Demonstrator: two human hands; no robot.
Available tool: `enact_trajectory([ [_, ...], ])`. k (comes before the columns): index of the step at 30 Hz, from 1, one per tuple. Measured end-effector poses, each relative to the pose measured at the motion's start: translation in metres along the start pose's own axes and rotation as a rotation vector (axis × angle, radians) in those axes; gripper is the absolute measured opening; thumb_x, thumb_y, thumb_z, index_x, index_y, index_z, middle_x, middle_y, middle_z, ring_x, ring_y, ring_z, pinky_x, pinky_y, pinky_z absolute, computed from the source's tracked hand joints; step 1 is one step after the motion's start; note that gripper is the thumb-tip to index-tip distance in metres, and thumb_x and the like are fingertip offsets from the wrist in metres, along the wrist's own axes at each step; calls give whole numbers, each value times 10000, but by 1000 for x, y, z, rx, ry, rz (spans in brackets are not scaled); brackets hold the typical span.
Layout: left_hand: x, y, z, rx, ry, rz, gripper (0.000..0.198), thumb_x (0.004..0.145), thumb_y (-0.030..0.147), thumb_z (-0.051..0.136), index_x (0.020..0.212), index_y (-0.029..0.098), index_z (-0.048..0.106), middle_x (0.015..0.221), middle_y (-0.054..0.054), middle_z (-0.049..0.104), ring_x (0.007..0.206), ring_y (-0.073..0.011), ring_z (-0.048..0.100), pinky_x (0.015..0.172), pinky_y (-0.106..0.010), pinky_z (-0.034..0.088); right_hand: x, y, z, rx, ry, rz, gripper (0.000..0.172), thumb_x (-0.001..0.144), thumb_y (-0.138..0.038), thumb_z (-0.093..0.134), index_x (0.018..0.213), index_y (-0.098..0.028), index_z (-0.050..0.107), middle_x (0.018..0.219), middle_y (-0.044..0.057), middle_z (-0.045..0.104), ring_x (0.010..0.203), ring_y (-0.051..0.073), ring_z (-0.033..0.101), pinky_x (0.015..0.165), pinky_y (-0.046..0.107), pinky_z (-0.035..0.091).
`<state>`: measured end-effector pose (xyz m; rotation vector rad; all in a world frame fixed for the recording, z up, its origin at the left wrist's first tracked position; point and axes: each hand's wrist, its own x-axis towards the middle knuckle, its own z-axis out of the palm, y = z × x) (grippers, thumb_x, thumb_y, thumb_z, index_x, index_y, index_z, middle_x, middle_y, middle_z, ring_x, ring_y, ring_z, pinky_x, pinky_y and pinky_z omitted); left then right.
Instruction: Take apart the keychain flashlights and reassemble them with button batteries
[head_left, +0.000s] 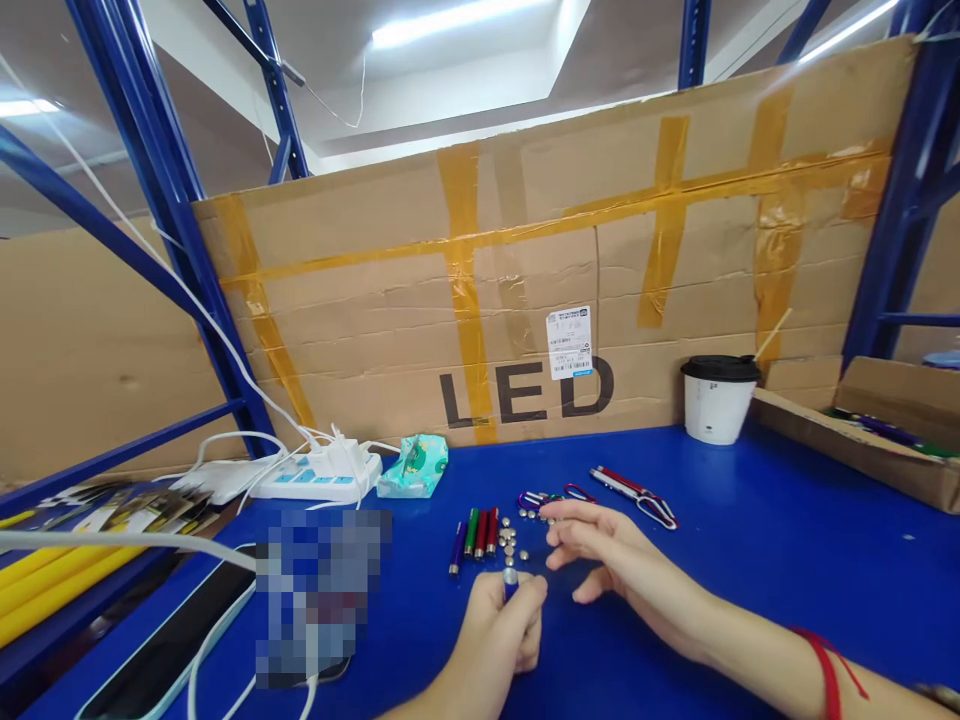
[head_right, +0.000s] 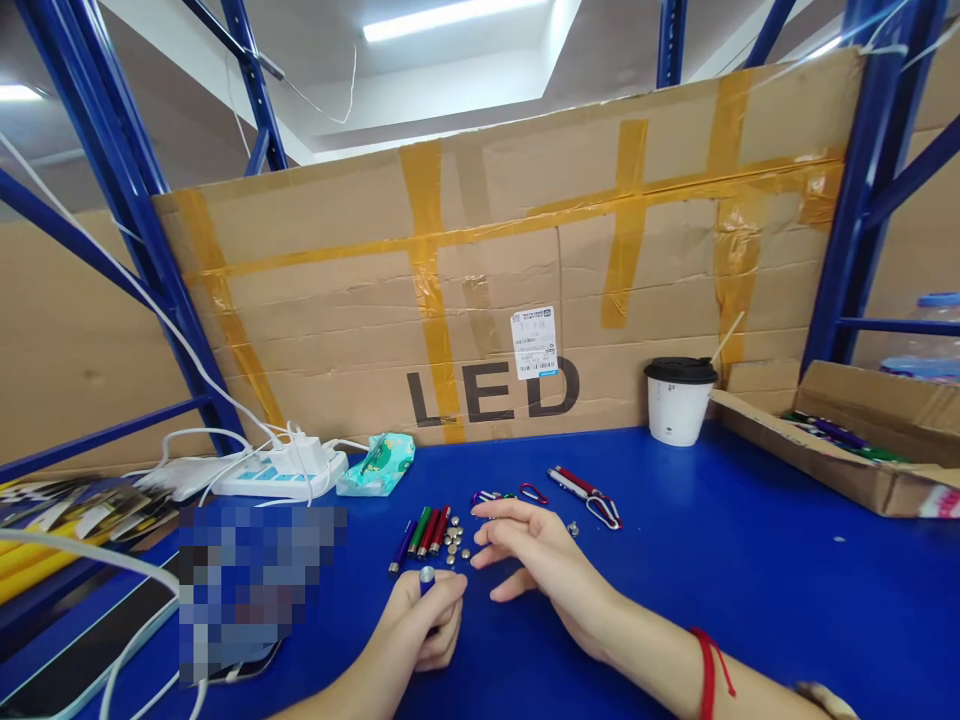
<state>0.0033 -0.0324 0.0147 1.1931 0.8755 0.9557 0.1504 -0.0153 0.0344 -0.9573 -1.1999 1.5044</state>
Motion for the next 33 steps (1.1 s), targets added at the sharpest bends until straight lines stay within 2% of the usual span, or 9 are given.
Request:
enact_trajectory([
  [6,-3,-1,0,33,29,48,552,595,626,620,486,202,283,370,112,194,365,-26,125,398,-221,101,3,14,1,-144,-122,40,336,736,-277,685,1038,-141,627,728,15,632,708,120,620,476,124,492],
  [10,-6,-3,2,171,30,90,507,693,573,546,486,202,269,402,96,180,394,-49,134,415,-241,112,4,16,0,-173,-90,9,369,716,-275,722,1046,-139,626,751,9,632,683,112,623,479,130,498],
  [12,-11,-3,4,306,-24,144,488,750,488,506,462,198,241,420,78,184,416,-59,150,432,-254,125,6,15,-2,-185,-60,-10,392,708,-297,733,1049,-137,623,750,14,631,691,122,626,482,142,501],
  [15,-22,-2,8,530,-187,239,447,785,307,466,435,189,213,441,66,172,446,-72,143,445,-263,142,11,14,-5,-250,-40,-65,408,705,-326,726,1044,-132,611,743,16,627,666,126,614,464,159,486],
  [19,-31,-3,10,722,-306,320,422,751,162,477,424,179,210,461,73,131,493,-95,97,431,-254,139,20,15,-11,-539,-46,-219,351,702,-383,704,927,-125,627,629,0,585,568,132,550,432,201,439],
  [22,-30,-5,9,725,-298,304,422,724,141,508,415,173,222,451,78,131,475,-82,99,420,-250,136,25,21,-17,-838,-97,-423,286,752,-380,651,920,-148,659,652,8,578,589,138,525,537,249,450],
  [26,-25,-3,6,583,-276,272,413,761,157,471,435,176,219,446,73,159,443,-67,129,427,-256,136,27,30,-20,-1092,-251,-603,300,842,-307,563,1118,-211,627,838,45,563,738,171,536,682,295,457],
  [29,-24,1,4,510,-229,242,416,775,148,449,436,184,210,438,71,169,439,-68,134,438,-268,132,28,35,-19,-1206,-291,-626,282,899,-284,496,1147,-223,617,847,50,535,807,191,537,731,316,452],
  [33,-21,0,3,484,-131,235,422,758,123,450,419,183,206,423,72,155,436,-68,123,449,-278,127,32,36,-17,-1243,-226,-611,240,905,-274,496,1078,-218,651,851,43,540,784,180,550,685,284,455],
])
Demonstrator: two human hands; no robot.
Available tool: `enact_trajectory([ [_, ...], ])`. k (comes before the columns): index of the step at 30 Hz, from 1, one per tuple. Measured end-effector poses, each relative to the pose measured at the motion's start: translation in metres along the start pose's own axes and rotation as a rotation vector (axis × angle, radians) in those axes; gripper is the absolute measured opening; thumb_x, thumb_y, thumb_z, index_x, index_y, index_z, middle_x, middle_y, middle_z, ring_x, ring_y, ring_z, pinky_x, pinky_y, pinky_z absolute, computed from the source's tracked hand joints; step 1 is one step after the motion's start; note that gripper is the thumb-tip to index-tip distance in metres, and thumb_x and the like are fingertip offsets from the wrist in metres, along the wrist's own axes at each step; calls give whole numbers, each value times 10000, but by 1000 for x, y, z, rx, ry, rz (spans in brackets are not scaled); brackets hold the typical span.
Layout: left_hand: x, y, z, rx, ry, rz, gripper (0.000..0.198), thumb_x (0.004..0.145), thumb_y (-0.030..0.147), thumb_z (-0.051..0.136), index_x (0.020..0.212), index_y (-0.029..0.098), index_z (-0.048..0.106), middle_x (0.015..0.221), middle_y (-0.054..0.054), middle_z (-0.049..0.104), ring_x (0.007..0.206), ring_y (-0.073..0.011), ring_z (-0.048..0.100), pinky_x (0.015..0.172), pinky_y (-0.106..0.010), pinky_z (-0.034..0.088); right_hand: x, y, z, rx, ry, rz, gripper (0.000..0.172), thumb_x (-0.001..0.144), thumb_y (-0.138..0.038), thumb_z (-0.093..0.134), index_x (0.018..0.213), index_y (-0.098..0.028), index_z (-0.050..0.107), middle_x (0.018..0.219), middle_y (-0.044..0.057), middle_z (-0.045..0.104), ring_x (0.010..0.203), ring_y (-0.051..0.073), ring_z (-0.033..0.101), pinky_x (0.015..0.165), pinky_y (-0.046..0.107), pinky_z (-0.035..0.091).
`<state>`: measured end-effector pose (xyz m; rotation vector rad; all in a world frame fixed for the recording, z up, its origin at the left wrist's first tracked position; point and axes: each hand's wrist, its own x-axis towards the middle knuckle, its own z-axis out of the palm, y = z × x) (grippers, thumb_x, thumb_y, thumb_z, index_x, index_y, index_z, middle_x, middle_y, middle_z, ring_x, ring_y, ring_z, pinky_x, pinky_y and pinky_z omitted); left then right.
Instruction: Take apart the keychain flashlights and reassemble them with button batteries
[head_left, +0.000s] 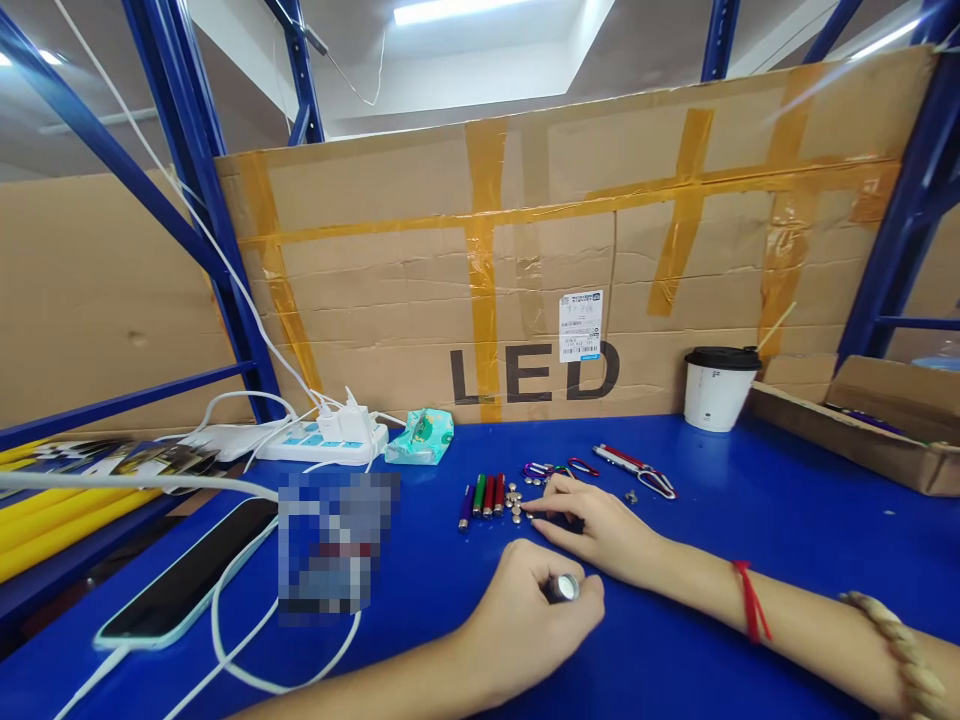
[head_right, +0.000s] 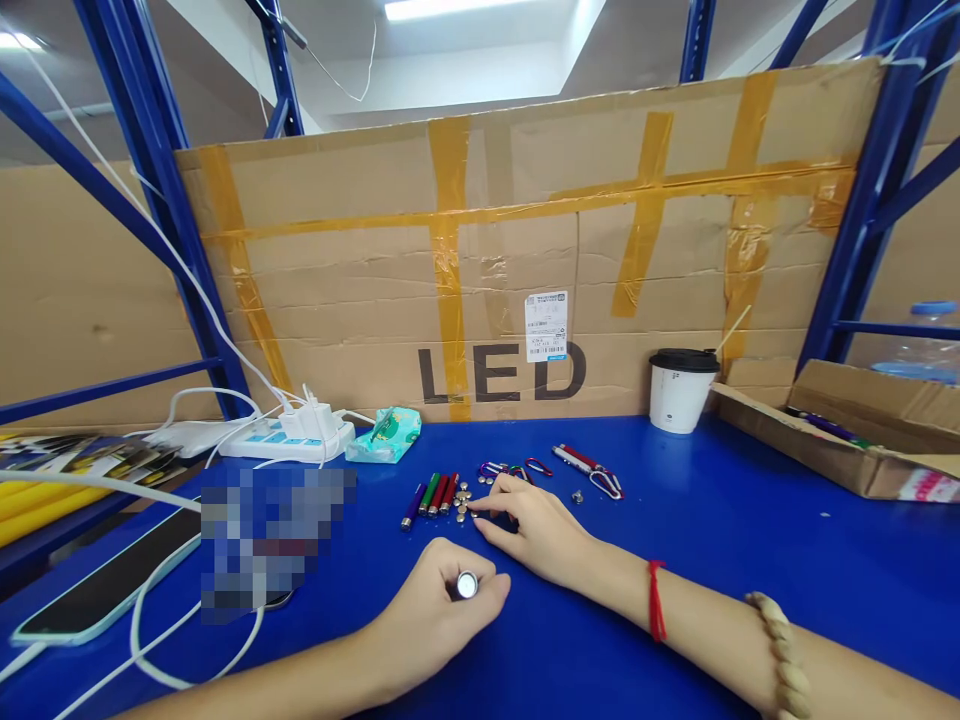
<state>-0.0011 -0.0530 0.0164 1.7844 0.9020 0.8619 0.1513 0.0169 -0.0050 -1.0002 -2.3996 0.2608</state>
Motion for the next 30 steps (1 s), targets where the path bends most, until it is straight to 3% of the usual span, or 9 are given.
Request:
enact_trajectory([
  [6,5,-10,1,-70,29,-70,396,758,174,444,441,185,206,437,69,168,449,-73,130,457,-282,112,5,-1,-1,-36,16,18,256,871,-264,551,1112,-232,630,867,32,568,754,165,571,624,241,442],
  [10,8,-11,1,-64,80,-149,390,750,228,459,450,188,214,451,66,167,459,-78,135,468,-286,107,5,2,-3,-40,16,-3,170,870,-270,567,983,-258,694,831,14,590,745,153,583,590,216,415],
  [14,7,-10,0,-56,61,-162,398,751,284,465,458,191,212,460,64,166,461,-81,139,467,-286,105,3,3,-4,-14,29,75,97,828,-292,629,860,-261,715,833,-2,619,673,134,580,535,210,387],
  [19,7,-11,-1,-152,101,-181,410,733,372,501,483,196,228,467,63,192,474,-86,152,473,-279,120,4,6,-6,11,26,92,92,814,-290,648,817,-232,720,808,13,630,680,148,578,577,222,415],
  [24,14,-10,-6,-180,283,-114,380,698,417,496,483,193,277,502,40,284,525,-101,239,516,-263,196,5,9,-8,25,-33,132,61,794,-258,667,779,-216,708,790,7,636,644,141,576,554,222,393],
  [27,18,-10,-9,-192,397,-148,344,665,418,482,472,191,309,505,30,315,541,-109,273,543,-260,226,5,9,-7,39,-41,196,70,771,-289,685,777,-220,695,787,-1,638,621,139,566,541,224,386],
  [30,19,-10,-10,-203,438,-179,340,654,426,475,477,189,309,516,32,305,549,-110,270,561,-257,232,5,6,-8,48,-51,201,79,782,-302,667,787,-226,686,790,-11,640,614,133,563,544,224,385],
])
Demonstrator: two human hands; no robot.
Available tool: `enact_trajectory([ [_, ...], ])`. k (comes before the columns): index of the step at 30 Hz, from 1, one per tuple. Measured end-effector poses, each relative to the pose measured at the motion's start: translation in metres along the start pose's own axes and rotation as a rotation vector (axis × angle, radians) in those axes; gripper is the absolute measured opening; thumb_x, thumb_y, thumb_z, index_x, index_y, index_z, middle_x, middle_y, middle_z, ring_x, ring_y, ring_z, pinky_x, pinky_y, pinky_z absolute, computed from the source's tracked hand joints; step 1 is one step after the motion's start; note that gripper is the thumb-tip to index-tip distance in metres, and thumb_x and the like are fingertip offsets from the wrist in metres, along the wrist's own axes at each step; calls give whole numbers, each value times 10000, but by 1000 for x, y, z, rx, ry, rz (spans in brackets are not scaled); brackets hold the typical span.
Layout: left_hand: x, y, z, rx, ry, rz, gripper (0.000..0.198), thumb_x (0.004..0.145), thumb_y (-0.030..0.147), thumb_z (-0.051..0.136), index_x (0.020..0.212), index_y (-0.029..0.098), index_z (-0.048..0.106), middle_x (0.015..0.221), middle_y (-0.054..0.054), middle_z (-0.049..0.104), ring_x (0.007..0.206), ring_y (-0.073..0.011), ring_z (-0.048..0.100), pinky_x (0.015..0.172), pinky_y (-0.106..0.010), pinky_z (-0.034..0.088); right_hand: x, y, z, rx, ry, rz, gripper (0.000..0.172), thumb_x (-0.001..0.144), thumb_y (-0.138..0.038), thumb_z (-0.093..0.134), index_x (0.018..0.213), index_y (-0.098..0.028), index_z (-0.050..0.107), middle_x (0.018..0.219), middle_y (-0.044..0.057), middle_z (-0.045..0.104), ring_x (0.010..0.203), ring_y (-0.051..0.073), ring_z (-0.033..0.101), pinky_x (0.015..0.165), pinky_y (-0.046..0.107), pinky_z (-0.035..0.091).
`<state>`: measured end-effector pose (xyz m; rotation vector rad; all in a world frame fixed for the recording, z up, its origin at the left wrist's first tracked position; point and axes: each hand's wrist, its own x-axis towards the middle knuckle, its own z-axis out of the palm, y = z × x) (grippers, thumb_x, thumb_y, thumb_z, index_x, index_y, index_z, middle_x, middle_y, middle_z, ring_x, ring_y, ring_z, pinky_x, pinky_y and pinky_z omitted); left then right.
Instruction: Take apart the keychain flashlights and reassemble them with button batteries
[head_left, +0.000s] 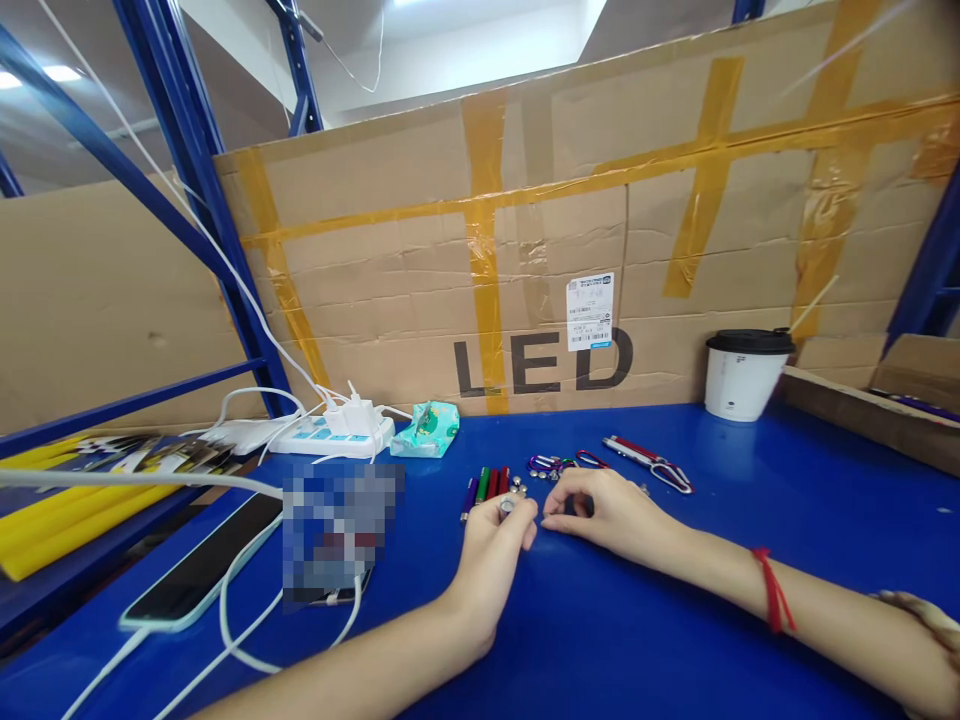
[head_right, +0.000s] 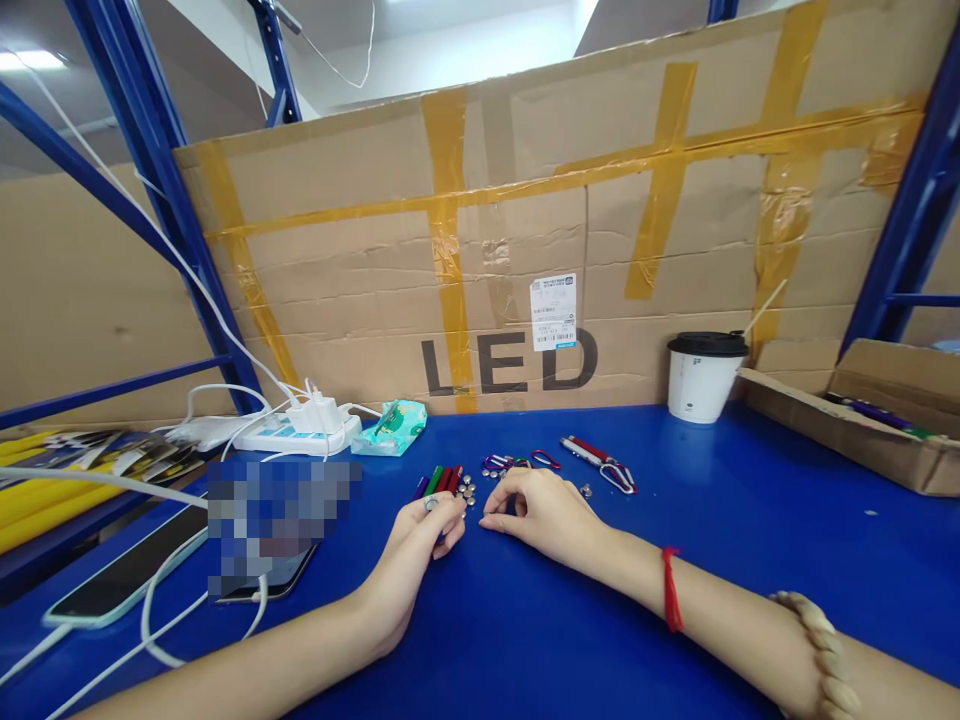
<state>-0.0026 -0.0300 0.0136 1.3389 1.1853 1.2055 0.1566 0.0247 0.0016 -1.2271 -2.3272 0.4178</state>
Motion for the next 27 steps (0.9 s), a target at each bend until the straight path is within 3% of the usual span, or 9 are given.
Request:
enact_trajectory([
  [5,-3,1,0,0,23,-34,285,630,414,476,540,180,341,578,29,322,584,-117,273,568,-249,228,-5,-6,-2,-42,28,-69,89,834,-237,587,833,-237,675,845,-14,651,627,132,577,535,220,381],
  [8,-6,3,1,9,-21,-50,273,646,411,473,579,175,353,622,28,336,615,-116,292,574,-236,238,-7,-8,-2,-9,85,-72,81,829,-229,604,811,-238,683,818,-16,669,649,149,597,558,231,412],
  [12,-9,4,2,-4,-151,-117,302,681,460,478,653,183,362,592,47,359,552,-97,276,509,-225,199,-11,-14,-4,149,343,-173,133,858,-289,575,839,-219,687,815,11,684,680,163,622,623,253,480],
  [16,-11,2,3,-40,-280,-163,297,689,436,476,629,197,310,485,84,265,467,-80,167,459,-244,111,-20,-27,-5,247,558,-344,224,912,-329,502,872,-209,687,845,32,689,733,165,640,673,257,517],
  [20,-12,-1,3,43,-307,-77,314,677,358,509,530,190,287,463,85,211,460,-69,147,462,-252,120,-28,-37,-3,299,563,-478,200,924,-286,507,885,-198,682,843,27,689,766,142,644,695,223,523],
  [27,-12,-3,5,90,-257,14,348,671,279,498,465,189,232,471,67,200,495,-78,172,484,-251,155,-30,-36,0,337,482,-507,121,882,-260,585,883,-193,685,822,36,682,753,150,643,702,238,537],
])
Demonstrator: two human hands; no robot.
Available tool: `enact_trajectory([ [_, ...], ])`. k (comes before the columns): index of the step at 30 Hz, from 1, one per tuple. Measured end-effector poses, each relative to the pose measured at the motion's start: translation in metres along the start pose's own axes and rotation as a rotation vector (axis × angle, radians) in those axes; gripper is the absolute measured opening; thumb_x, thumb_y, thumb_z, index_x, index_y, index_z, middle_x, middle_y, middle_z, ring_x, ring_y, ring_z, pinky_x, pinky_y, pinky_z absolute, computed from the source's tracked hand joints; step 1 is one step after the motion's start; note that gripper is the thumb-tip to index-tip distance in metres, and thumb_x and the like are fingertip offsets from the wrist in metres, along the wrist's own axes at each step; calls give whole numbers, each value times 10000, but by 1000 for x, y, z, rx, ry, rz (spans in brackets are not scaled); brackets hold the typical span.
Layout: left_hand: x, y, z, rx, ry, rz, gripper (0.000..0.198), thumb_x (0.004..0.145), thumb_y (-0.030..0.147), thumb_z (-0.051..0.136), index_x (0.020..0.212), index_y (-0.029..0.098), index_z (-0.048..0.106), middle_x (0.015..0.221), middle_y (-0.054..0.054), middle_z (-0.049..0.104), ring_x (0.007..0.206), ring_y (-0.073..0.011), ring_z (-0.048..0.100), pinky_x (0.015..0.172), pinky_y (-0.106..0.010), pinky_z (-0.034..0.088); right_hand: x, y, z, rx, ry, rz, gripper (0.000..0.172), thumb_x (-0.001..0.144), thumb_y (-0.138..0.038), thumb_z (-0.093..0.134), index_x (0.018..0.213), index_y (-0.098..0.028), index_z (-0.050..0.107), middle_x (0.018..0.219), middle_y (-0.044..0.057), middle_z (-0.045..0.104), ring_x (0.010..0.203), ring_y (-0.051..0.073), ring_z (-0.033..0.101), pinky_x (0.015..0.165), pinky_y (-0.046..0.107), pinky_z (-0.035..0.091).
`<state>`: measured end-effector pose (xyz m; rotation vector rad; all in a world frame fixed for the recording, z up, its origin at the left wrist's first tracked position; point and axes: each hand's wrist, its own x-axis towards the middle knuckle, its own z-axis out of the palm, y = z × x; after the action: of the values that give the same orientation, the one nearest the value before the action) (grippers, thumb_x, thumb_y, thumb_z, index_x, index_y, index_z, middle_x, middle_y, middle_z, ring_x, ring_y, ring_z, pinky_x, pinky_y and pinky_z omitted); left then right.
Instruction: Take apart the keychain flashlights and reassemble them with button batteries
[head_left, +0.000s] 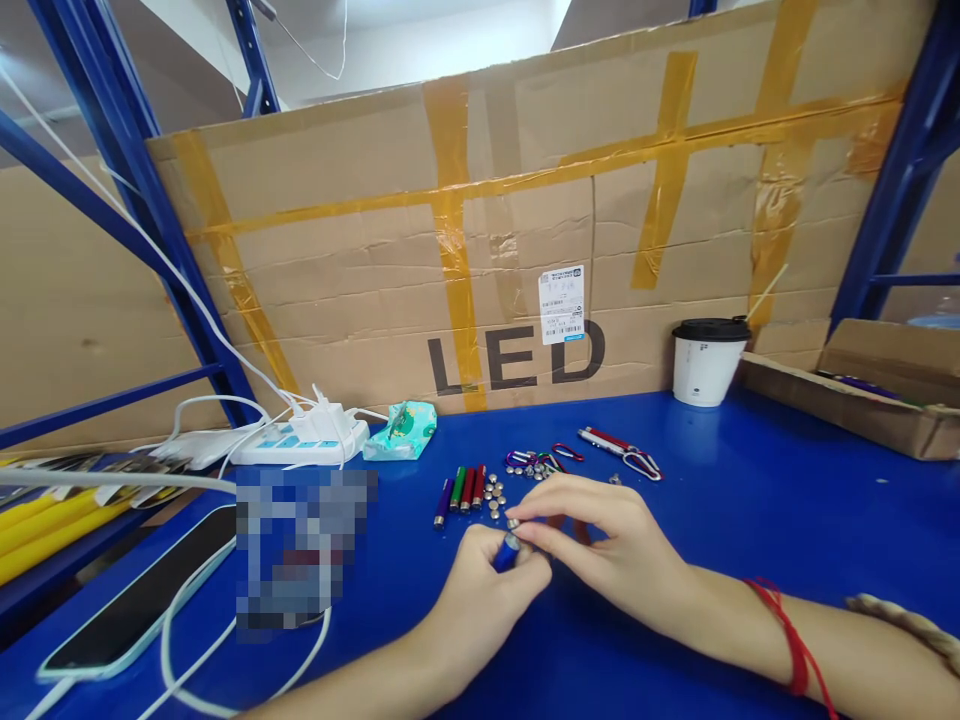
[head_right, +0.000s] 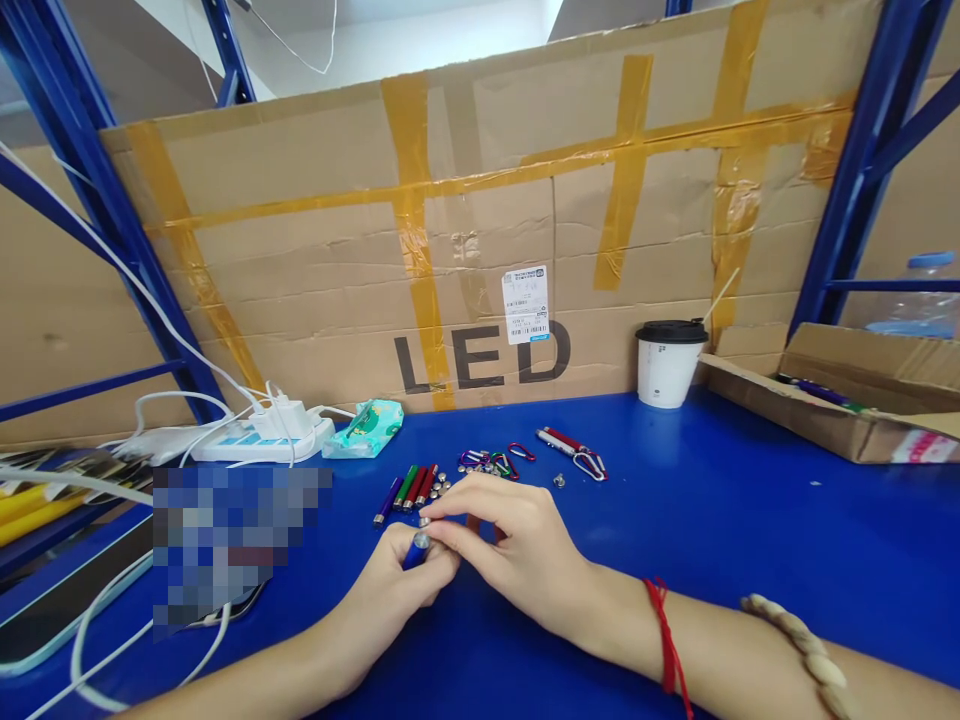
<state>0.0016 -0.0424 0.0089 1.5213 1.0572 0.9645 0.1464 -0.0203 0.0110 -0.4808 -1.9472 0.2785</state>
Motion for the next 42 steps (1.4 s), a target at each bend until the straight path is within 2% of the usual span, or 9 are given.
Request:
enact_trajectory([
  [7,-2,1,1,-49,38,4,276,662,241,498,488,189,290,479,68,245,493,-79,197,476,-234,183,0,0,-1,63,-80,-51,133,893,-180,554,950,-187,674,852,45,666,777,139,630,711,223,531],
  [16,-7,4,1,-145,181,-215,200,591,232,677,612,158,492,592,48,430,618,-116,390,571,-219,311,-2,1,-5,73,-212,-98,236,940,-148,429,1040,-196,637,977,60,636,860,130,617,760,213,518],
  [23,-3,5,-1,-193,104,-176,375,646,425,632,535,180,372,491,72,251,486,-83,240,482,-234,196,4,10,-7,108,-115,167,287,954,-331,423,885,-168,649,873,53,621,458,63,529,475,188,490],
  [28,-4,5,-1,-139,140,-144,471,632,474,632,493,195,279,488,67,215,495,-88,228,493,-249,185,7,30,-6,114,-29,390,280,884,-412,534,837,-157,640,878,50,594,463,73,540,408,187,452],
  [31,-4,3,0,-83,136,-114,504,628,487,635,460,194,261,480,61,225,505,-92,248,508,-257,201,5,32,-4,127,-39,427,256,861,-406,571,826,-162,638,873,36,588,455,67,543,403,181,446],
  [34,-4,3,0,-67,49,-88,511,652,482,593,429,193,235,467,53,243,501,-91,231,505,-265,189,3,23,-2,108,-100,376,224,888,-367,541,845,-169,636,847,25,590,466,68,549,419,180,448],
  [36,-3,4,0,-76,13,-88,503,653,462,587,424,191,230,468,55,244,495,-86,202,503,-267,177,2,17,-2,40,-137,282,200,915,-320,499,879,-179,636,829,26,606,577,104,593,510,197,481],
  [39,-3,4,0,-95,9,-99,478,668,429,586,434,187,245,472,57,251,492,-83,193,504,-263,176,2,13,-6,-113,-172,112,186,938,-238,444,961,-202,625,865,32,631,790,147,609,694,234,492],
  [42,-4,3,0,-111,-4,-83,480,708,398,549,407,189,239,431,55,247,463,-79,223,489,-261,186,6,18,-12,-332,-191,52,227,933,-174,401,1071,-203,579,990,47,615,819,150,606,701,246,497],
])
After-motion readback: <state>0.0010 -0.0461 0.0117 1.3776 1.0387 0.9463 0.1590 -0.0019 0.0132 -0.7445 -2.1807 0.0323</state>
